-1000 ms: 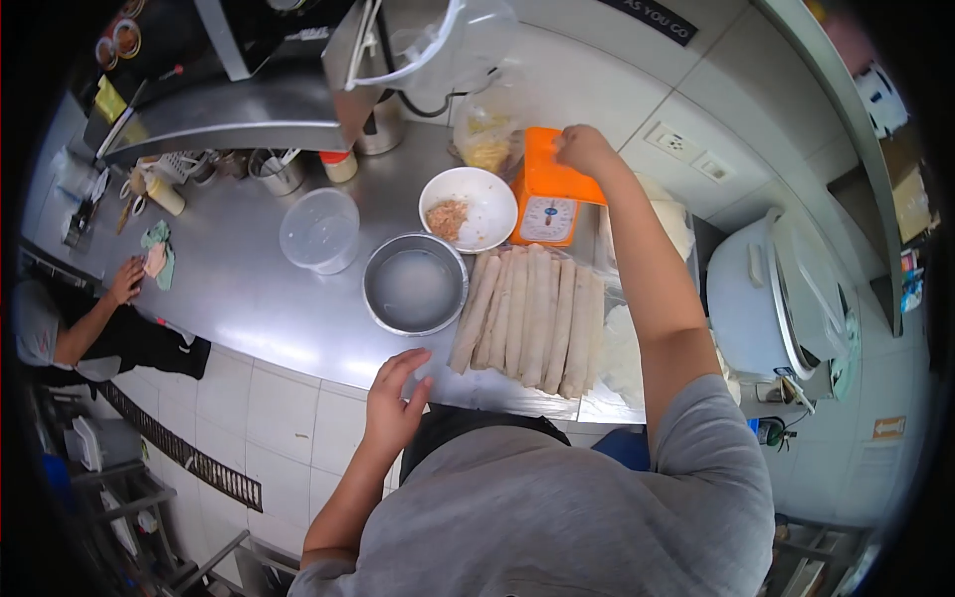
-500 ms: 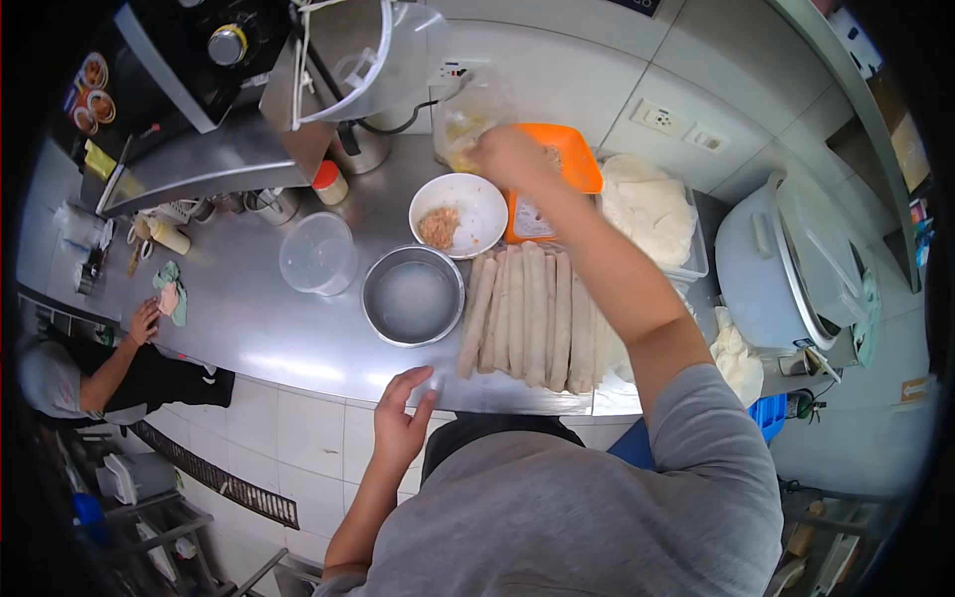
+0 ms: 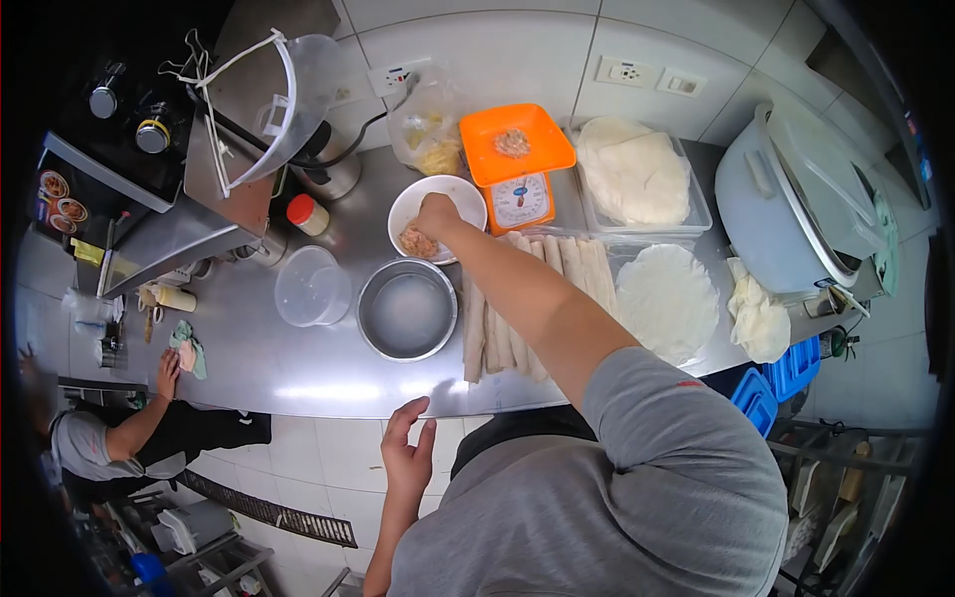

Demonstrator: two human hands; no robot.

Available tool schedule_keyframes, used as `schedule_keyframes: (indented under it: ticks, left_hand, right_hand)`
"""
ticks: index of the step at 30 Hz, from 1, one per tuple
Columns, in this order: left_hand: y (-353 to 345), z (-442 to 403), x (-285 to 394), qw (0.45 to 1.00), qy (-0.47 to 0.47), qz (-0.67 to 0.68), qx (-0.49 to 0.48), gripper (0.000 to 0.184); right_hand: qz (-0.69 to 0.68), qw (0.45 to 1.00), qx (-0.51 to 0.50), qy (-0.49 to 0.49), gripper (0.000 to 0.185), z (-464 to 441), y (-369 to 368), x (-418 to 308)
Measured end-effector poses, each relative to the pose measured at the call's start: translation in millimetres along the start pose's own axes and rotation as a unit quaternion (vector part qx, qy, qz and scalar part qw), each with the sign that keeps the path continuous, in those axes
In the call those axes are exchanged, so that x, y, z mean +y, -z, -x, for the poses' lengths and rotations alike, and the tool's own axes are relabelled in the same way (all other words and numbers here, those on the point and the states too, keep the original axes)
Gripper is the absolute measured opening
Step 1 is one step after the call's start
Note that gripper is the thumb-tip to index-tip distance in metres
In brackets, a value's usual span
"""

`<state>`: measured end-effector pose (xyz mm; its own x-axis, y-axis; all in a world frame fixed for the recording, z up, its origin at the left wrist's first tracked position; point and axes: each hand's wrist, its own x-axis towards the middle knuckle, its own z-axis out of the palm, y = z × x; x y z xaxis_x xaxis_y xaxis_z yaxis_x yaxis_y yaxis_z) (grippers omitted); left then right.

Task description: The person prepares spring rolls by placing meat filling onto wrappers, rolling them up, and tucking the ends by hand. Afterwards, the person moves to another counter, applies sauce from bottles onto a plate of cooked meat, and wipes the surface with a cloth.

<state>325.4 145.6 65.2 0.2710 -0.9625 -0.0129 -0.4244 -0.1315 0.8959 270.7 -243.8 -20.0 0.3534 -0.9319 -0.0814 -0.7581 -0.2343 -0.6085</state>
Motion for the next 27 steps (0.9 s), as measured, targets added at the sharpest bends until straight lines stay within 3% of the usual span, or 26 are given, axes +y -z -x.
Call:
schedule_keyframes:
  ticks: [2, 5, 8, 11, 14, 17, 19, 21, 23, 25, 27]
  left_hand:
    - [-2.8, -3.7, 0.4, 1.000, -0.003, -0.001, -0.010, 0.027]
    - [-5.3, -9.2, 2.7, 0.999, -0.046, -0.019, -0.013, 0.028]
    - [-4.1, -12.5, 7.2, 0.999, -0.025, -0.006, -0.019, 0.027]
    - [-7.3, -13.9, 3.4, 1.000, -0.020, 0.007, -0.019, 0.027]
    - [-9.4, -14.5, 6.5, 1.000, -0.017, 0.012, -0.021, 0.027]
    - [-6.1, -15.9, 5.2, 1.000, -0.024, 0.005, -0.011, 0.026]
    - [-5.6, -15.1, 3.7, 1.000, -0.027, 0.007, -0.008, 0.026]
    - [-2.6, -16.8, 3.6, 0.999, -0.032, 0.009, -0.001, 0.026]
    - [-1.8, -18.5, 2.5, 0.999, -0.030, 0.013, -0.001, 0.026]
    - [-4.3, -19.9, 2.6, 0.999, -0.029, 0.024, -0.003, 0.026]
    - [-8.8, -23.1, 6.0, 0.999, -0.037, 0.031, -0.010, 0.026]
  right_hand:
    - [-0.001, 1.000, 0.007, -0.005, 0.025, 1.5, -0.5, 0.7]
    - [0.151, 0.982, -0.032, 0.110, 0.027, -19.2, -3.4, 7.5]
    - [-0.073, 0.975, -0.207, -0.023, 0.032, -6.6, 16.9, -1.9]
    - [0.035, 0.994, -0.008, 0.107, 0.027, 2.2, -16.3, 8.1]
    - [-0.028, 0.995, 0.046, 0.089, 0.024, 6.9, -27.8, 13.8]
    - [0.165, 0.957, -0.052, 0.235, 0.019, -4.6, 7.7, 5.7]
    - [-0.046, 0.985, -0.039, 0.164, 0.014, 12.7, 70.1, -10.4]
    - [-0.222, 0.969, 0.015, 0.105, 0.010, 24.9, 133.5, -17.8]
    - [-0.154, 0.974, 0.122, 0.111, 0.007, 24.6, 183.4, -3.3]
    - [0.030, 0.985, 0.148, 0.081, 0.012, 15.9, 216.2, 22.5]
    - [0.049, 0.981, 0.155, 0.109, 0.018, 4.2, 218.4, 54.4]
